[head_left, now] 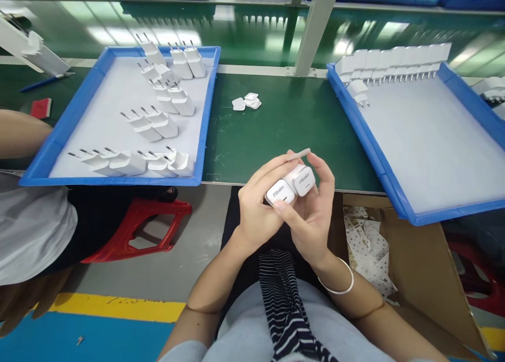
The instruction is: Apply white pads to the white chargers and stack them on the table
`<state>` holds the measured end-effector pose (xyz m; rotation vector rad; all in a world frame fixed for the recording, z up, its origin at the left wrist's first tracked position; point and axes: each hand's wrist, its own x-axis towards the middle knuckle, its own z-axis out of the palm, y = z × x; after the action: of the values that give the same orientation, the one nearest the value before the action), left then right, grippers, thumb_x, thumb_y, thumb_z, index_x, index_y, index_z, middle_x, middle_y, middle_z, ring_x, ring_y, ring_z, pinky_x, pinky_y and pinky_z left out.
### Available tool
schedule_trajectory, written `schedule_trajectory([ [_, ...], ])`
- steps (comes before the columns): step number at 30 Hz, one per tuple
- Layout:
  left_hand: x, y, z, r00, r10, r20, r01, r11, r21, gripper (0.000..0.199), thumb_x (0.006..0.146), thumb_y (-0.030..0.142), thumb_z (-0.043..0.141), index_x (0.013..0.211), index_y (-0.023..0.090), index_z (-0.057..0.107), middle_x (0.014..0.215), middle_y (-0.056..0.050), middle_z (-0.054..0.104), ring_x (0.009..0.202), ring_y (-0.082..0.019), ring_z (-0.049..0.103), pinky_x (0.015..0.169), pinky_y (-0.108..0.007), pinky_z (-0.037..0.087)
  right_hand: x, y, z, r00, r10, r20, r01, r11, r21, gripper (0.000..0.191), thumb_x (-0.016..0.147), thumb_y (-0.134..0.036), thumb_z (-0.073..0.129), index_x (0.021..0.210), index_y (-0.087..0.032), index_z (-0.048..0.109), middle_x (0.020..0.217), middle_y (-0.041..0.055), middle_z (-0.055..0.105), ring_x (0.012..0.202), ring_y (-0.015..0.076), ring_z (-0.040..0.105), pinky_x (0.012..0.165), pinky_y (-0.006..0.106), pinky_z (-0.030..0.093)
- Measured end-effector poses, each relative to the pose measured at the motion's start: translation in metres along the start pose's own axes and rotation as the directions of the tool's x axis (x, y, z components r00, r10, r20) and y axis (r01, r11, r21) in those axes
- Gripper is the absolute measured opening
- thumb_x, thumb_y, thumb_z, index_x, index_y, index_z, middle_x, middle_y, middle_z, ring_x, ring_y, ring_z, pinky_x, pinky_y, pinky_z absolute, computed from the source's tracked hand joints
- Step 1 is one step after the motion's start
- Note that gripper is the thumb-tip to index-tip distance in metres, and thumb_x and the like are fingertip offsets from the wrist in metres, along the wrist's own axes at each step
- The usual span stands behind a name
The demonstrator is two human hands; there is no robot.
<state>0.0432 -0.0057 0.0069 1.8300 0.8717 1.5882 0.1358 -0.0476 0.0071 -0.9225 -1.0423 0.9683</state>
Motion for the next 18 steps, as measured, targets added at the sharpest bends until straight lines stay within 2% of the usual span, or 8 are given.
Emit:
schedule_trajectory([
  [3, -0.002, -0.001, 0.001, 1.000, -0.012, -0.003, 0.012, 1.000, 0.009, 0.038, 0.086, 0.011, 0.072, 0.122, 0.022, 0.071, 0.131, -0.007, 0.071, 0.120, -0.021, 0.068, 0.103, -0.035, 0.059, 0.004, -0.006, -0.002, 0.993, 0.110, 0.033, -0.113, 0.990, 0.088, 0.075, 0.082, -0.024, 0.077, 0.144, -0.040, 0.036, 0.153, 0.0034, 0.048, 0.140, 0.0263, 0.052, 0.111, 0.045, 0.053],
  [9, -0.003, 0.000, 0.004, 0.999, -0.004, 0.034, 0.003, 1.000, 0.018, 0.035, 0.087, 0.015, 0.072, 0.122, 0.022, 0.071, 0.130, -0.007, 0.071, 0.120, -0.021, 0.068, 0.104, -0.037, 0.059, 0.011, -0.018, -0.007, 0.960, 0.279, 0.036, -0.280, 0.933, 0.226, 0.069, 0.083, -0.031, 0.074, 0.141, -0.038, 0.036, 0.151, 0.0038, 0.050, 0.136, 0.0270, 0.056, 0.106, 0.047, 0.056],
  [13, -0.004, 0.001, 0.003, 0.999, 0.003, 0.044, -0.006, 0.998, 0.055, 0.035, 0.090, 0.012, 0.067, 0.123, 0.023, 0.070, 0.130, -0.006, 0.072, 0.121, -0.020, 0.068, 0.105, -0.037, 0.058, 0.012, -0.016, -0.006, 0.955, 0.297, 0.017, -0.295, 0.935, 0.198, 0.079, 0.081, -0.025, 0.078, 0.144, -0.040, 0.033, 0.144, 0.0026, 0.057, 0.131, 0.0238, 0.060, 0.105, 0.044, 0.056],
  [18, -0.005, 0.001, 0.003, 0.999, 0.017, 0.051, -0.021, 0.997, 0.079, 0.035, 0.091, 0.013, 0.065, 0.125, 0.022, 0.069, 0.132, -0.005, 0.071, 0.122, -0.020, 0.067, 0.107, -0.038, 0.058, 0.015, -0.014, -0.006, 0.955, 0.294, 0.034, -0.295, 0.940, 0.173, 0.082, 0.079, -0.023, 0.081, 0.144, -0.038, 0.034, 0.134, 0.0024, 0.064, 0.124, 0.0225, 0.064, 0.103, 0.043, 0.058],
])
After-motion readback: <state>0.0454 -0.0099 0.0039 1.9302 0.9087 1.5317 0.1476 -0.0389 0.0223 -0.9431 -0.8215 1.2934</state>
